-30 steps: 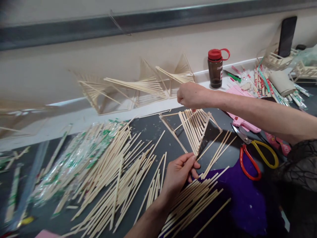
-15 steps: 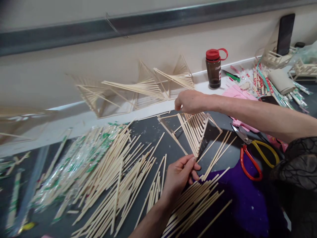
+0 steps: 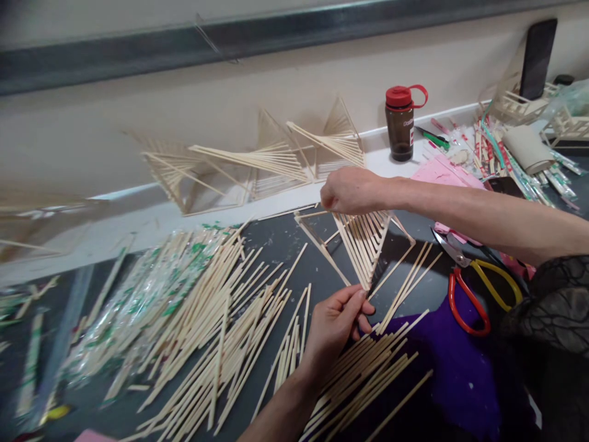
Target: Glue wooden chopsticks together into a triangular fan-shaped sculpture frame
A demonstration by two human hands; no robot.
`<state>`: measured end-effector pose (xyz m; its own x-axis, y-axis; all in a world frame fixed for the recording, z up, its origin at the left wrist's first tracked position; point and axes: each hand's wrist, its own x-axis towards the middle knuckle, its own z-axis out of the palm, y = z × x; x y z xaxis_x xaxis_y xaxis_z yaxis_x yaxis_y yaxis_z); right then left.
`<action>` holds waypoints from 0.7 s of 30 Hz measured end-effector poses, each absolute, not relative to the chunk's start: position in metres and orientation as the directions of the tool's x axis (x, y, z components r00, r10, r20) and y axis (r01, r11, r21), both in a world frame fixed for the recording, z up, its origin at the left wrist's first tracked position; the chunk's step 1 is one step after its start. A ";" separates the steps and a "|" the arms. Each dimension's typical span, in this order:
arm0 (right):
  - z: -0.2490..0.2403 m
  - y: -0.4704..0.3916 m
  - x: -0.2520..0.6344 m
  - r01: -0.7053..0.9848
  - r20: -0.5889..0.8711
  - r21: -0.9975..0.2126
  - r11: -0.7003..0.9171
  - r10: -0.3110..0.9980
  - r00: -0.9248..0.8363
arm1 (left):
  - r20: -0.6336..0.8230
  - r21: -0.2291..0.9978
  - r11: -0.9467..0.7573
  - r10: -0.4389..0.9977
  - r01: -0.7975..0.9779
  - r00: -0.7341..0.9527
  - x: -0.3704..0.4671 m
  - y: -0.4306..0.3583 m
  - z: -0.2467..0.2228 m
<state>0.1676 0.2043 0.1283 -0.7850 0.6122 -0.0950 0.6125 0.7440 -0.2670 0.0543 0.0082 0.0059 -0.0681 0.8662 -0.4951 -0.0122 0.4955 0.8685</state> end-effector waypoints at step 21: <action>0.131 0.203 0.165 0.600 -0.094 -0.299 0.742 0.603 -0.792 | -0.493 0.870 0.494 0.868 -0.002 -0.050 0.055 0.009 0.005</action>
